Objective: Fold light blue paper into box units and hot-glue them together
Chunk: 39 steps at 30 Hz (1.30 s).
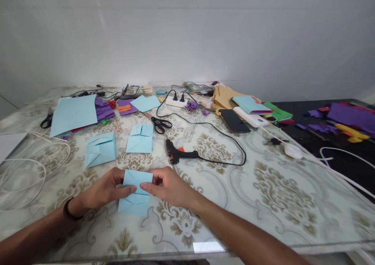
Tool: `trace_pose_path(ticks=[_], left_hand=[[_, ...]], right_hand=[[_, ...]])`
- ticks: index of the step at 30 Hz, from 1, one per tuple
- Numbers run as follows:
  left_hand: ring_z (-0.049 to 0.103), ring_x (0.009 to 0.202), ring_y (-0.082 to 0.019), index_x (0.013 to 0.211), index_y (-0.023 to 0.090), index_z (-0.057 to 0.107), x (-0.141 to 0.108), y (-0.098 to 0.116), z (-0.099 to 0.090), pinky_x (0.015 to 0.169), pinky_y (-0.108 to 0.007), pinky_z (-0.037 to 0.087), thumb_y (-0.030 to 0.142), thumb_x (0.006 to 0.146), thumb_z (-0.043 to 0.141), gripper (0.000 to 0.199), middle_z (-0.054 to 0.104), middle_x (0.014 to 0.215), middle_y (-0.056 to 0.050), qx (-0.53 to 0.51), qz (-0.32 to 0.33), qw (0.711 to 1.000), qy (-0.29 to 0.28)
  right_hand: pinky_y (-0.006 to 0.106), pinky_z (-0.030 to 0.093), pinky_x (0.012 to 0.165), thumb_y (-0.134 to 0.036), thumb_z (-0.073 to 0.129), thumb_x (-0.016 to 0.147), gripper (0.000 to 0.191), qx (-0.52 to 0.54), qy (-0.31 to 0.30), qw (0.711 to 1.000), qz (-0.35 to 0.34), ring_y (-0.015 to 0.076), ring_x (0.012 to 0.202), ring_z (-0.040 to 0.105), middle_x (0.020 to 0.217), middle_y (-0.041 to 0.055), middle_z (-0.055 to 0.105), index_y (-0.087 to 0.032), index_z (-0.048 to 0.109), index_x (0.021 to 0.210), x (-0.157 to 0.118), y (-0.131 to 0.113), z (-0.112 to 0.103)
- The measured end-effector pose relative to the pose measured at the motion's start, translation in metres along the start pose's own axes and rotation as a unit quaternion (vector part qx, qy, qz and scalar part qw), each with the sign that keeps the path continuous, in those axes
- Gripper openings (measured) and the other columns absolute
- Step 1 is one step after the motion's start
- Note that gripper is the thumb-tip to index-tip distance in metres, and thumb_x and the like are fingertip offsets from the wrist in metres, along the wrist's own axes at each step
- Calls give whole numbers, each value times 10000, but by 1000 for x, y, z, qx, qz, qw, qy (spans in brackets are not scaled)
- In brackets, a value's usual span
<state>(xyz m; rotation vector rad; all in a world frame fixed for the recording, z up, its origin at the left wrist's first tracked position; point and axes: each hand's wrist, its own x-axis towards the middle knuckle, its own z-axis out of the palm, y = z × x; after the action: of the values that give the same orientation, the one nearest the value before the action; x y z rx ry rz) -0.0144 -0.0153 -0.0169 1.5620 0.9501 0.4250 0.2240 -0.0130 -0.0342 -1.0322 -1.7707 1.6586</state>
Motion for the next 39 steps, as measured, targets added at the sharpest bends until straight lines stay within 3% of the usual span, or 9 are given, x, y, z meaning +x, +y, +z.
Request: trace_pose_path(ticks=[4, 16, 20, 25, 31, 39], left_hand=[[542, 645, -135, 851, 119, 723, 1, -1, 1, 608, -237, 442, 444, 923, 641, 343, 650, 745, -32, -7, -7, 1000, -24], [373, 549, -95, 689, 143, 602, 1, 0, -1, 495, -221, 290, 405, 910, 626, 344, 481, 614, 25, 62, -16, 998, 10], [363, 552, -95, 669, 149, 566, 0, 2, -2, 500, -225, 282, 410, 910, 623, 359, 455, 611, 30, 71, -13, 997, 13], [371, 541, -89, 670, 153, 559, -2, 4, -2, 495, -209, 306, 396, 911, 618, 348, 471, 615, 28, 44, -10, 999, -22], [330, 513, -76, 634, 156, 508, -1, 0, 0, 456, -201, 249, 415, 929, 615, 406, 416, 581, 39, 70, -16, 997, -26], [345, 519, -78, 648, 149, 550, 0, 2, -3, 472, -199, 290, 446, 929, 619, 414, 441, 586, 39, 52, -15, 998, -19]], right_hand=[[220, 343, 526, -605, 723, 851, 471, 1, -4, 1000, -4, 114, 612, 431, 661, -19, 514, -146, 637, 785, 0, -2, 1], [233, 288, 522, -607, 717, 852, 512, -34, 27, 999, -16, 107, 588, 399, 622, -34, 469, -173, 518, 667, 0, -8, -2], [234, 305, 532, -593, 708, 868, 492, -37, 29, 999, -26, 112, 594, 418, 619, -32, 478, -170, 547, 673, 1, -7, -4], [233, 317, 541, -524, 754, 841, 422, -30, 30, 999, -9, 109, 601, 428, 639, -36, 497, -166, 574, 710, 3, -4, -1], [230, 286, 507, -479, 707, 863, 381, -33, 12, 999, -12, 98, 558, 404, 594, -47, 471, -163, 586, 687, 1, -6, 2], [256, 345, 546, -527, 541, 985, 477, -66, -6, 997, -38, 120, 541, 477, 605, 12, 609, -159, 636, 696, 0, -12, -5]])
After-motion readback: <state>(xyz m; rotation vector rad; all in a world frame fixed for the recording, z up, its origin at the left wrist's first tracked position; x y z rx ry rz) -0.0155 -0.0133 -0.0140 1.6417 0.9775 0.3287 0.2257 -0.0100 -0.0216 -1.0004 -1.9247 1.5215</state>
